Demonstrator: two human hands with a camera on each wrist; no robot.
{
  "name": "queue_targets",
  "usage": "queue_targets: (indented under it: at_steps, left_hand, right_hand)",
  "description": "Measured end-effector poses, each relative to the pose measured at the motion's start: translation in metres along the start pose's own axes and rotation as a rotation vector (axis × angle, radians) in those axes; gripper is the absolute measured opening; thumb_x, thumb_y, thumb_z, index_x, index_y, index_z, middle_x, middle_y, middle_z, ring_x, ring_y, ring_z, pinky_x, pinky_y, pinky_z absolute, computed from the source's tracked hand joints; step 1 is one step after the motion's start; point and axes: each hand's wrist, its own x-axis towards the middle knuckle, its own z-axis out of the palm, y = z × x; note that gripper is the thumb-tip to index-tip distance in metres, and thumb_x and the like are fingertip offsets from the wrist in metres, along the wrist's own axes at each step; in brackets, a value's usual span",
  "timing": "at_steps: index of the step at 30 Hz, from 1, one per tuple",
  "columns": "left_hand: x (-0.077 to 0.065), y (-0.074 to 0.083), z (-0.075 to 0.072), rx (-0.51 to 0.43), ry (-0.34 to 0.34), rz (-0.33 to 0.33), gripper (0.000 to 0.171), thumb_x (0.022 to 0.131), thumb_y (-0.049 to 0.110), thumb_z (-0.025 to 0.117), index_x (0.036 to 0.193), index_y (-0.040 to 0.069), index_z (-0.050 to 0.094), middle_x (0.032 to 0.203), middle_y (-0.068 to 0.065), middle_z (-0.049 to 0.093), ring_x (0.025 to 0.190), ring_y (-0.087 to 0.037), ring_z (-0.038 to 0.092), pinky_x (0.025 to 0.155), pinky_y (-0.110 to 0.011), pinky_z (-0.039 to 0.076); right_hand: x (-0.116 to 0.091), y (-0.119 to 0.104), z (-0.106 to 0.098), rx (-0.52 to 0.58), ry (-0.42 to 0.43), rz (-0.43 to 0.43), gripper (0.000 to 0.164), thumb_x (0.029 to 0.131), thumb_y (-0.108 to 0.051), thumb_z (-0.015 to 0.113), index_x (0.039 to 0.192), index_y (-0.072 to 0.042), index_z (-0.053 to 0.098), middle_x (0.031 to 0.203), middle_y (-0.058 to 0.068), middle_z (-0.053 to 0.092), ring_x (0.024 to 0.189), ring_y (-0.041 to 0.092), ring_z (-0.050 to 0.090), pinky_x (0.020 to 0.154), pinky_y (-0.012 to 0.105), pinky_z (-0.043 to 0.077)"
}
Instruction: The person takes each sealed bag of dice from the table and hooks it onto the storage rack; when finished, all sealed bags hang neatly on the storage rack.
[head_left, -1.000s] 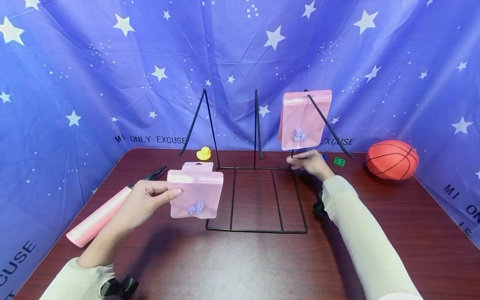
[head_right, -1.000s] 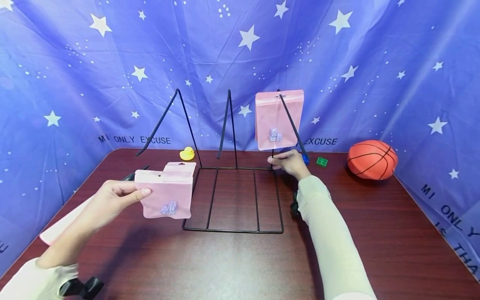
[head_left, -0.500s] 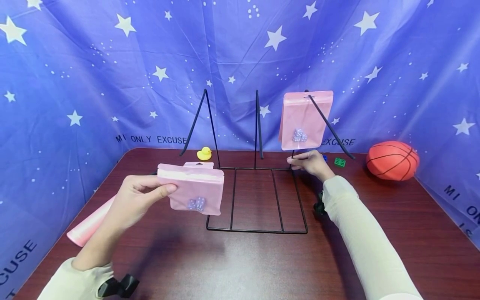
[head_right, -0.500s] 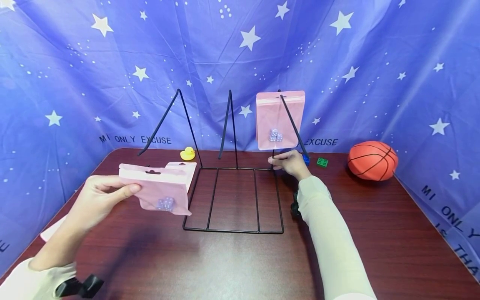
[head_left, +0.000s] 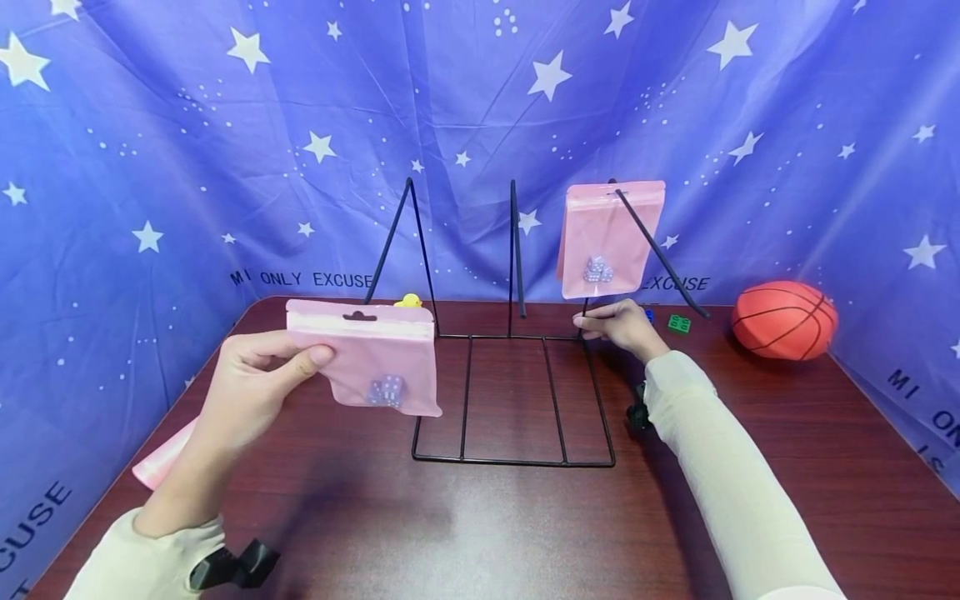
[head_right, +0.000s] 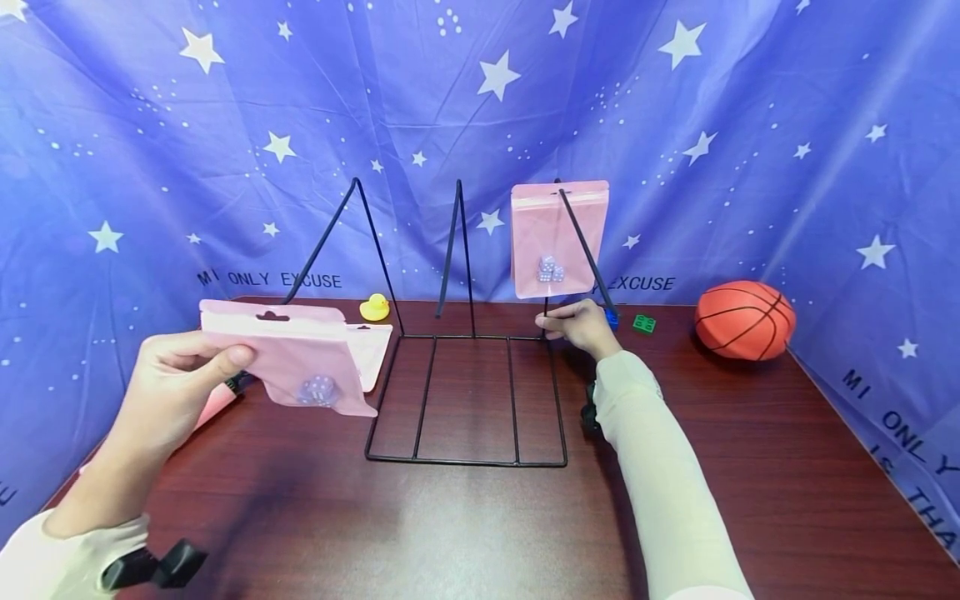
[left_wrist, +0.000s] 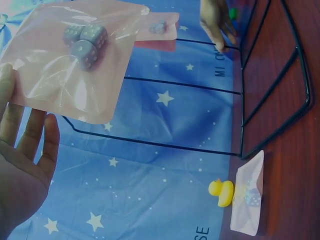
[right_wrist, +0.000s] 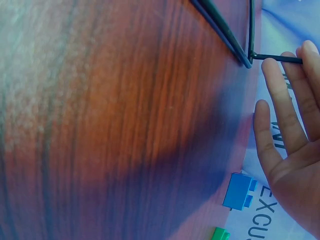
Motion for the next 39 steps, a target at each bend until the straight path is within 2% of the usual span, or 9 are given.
queue_targets:
  at_steps: [10,16,21,31,35,39]
  left_hand:
    - [0.006,0.002,0.006,0.015,0.024,-0.041,0.027,0.087,-0.014,0.07,0.09,0.009,0.082,0.076,-0.002,0.076,0.072,-0.006,0.062,0.066,-0.018,0.049]
    - [0.008,0.001,0.008,0.035,0.022,-0.068,0.026,0.089,-0.013,0.069,0.093,0.009,0.082,0.076,-0.003,0.076,0.071,-0.005,0.064,0.066,-0.018,0.05]
    - [0.009,0.001,0.009,0.028,0.026,-0.088,0.02,0.091,-0.011,0.067,0.095,0.003,0.08,0.077,-0.003,0.076,0.072,-0.004,0.066,0.068,-0.019,0.052]
    - [0.011,-0.006,0.014,0.023,0.1,-0.112,0.012,0.093,-0.006,0.068,0.092,0.001,0.078,0.07,-0.003,0.073,0.068,-0.005,0.063,0.062,-0.02,0.049]
    - [0.013,-0.009,0.017,0.038,0.138,-0.109,0.012,0.092,-0.005,0.07,0.089,0.003,0.078,0.068,-0.002,0.072,0.067,-0.005,0.059,0.06,-0.02,0.044]
    - [0.016,-0.011,0.019,0.037,0.178,-0.104,0.011,0.091,-0.005,0.071,0.083,0.002,0.075,0.062,0.0,0.066,0.061,-0.005,0.049,0.054,-0.02,0.035]
  right_hand:
    - [-0.001,-0.001,0.0,0.009,-0.008,-0.003,0.042,0.095,-0.026,0.074,0.122,0.006,0.071,0.11,0.02,0.073,0.097,0.029,0.074,0.109,0.051,0.041]
    - [-0.001,-0.002,0.0,0.001,-0.008,0.003,0.045,0.094,-0.03,0.075,0.122,0.005,0.071,0.111,0.019,0.073,0.099,0.029,0.074,0.109,0.052,0.041]
    - [-0.002,-0.002,0.0,-0.001,-0.009,0.004,0.049,0.093,-0.033,0.076,0.123,0.005,0.07,0.108,0.019,0.074,0.1,0.03,0.074,0.108,0.052,0.042]
    - [-0.004,-0.003,0.0,0.0,-0.022,0.007,0.053,0.094,-0.036,0.075,0.126,0.005,0.068,0.111,0.02,0.073,0.103,0.032,0.073,0.111,0.052,0.04]
    - [-0.004,-0.003,0.0,0.018,-0.023,0.007,0.053,0.094,-0.035,0.075,0.126,0.006,0.068,0.113,0.02,0.073,0.103,0.032,0.073,0.111,0.052,0.038]
    - [-0.003,-0.002,0.001,0.031,-0.02,0.0,0.048,0.096,-0.029,0.074,0.125,0.008,0.067,0.114,0.022,0.072,0.1,0.032,0.073,0.111,0.052,0.04]
